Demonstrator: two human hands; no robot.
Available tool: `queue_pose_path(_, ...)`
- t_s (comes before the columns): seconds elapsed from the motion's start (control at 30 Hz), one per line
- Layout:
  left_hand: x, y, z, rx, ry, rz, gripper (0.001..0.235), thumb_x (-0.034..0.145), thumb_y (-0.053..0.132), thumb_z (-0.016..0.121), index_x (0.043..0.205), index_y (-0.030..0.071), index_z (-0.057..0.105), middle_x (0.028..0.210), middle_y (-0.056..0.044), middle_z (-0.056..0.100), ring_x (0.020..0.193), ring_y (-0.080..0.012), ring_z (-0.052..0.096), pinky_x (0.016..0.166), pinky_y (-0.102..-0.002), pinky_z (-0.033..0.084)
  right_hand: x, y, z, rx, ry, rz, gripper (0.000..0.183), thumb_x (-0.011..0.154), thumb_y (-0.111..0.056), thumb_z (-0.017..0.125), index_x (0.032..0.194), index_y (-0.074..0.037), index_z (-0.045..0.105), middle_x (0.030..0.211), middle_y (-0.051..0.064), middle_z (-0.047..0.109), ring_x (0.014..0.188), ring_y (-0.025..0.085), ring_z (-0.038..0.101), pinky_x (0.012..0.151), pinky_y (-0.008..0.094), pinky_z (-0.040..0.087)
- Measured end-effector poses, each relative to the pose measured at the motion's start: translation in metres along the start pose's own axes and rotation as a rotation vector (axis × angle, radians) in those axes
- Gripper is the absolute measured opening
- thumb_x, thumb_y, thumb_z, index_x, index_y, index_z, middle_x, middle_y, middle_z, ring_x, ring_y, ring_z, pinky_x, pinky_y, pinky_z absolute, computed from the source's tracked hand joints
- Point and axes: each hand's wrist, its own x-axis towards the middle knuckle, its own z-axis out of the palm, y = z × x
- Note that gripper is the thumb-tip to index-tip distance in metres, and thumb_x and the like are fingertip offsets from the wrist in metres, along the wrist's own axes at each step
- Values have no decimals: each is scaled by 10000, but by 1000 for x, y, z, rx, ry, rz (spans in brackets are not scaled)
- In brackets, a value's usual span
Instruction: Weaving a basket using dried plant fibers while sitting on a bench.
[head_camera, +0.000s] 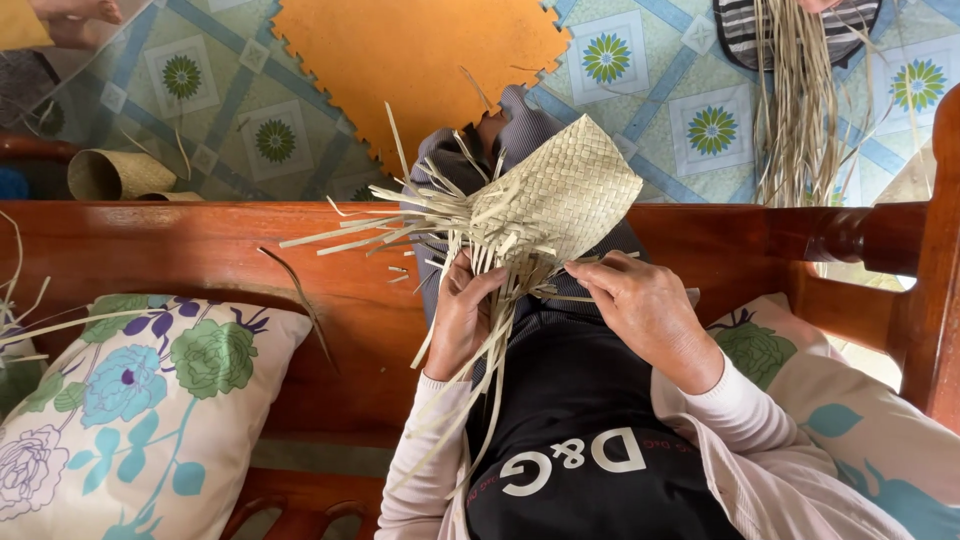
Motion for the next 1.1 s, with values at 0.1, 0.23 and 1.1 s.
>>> queue_pose_path(0.1,-2,-4,6,127,4,69,386,857,2,795,1178,-31,581,1019,-179,745,935,-208,720,842,-386,619,3,3,4,81,-14,9,164,925,-118,723,1025,-238,775,707,12,659,612,214,678,542,334,560)
queue_pose_path(0.23,-7,6,24,210,11,103,513,802,12,844,1210,-60,541,1062,-229,725,938,-237,707,877,-404,604,5,13,11,185,-23,44,160,929,-118,723,1003,-249,779,716,4,671,621,200,680,548,323,556)
queue_pose_path(1.1,-15,-9,24,92,91,80,412,738,-64,859,1118,-42,700,975,-181,762,891,-229,739,900,-405,621,10,21,24,407,-39,-22,120,923,-85,739,1023,-115,798,769,86,705,631,236,663,560,348,518)
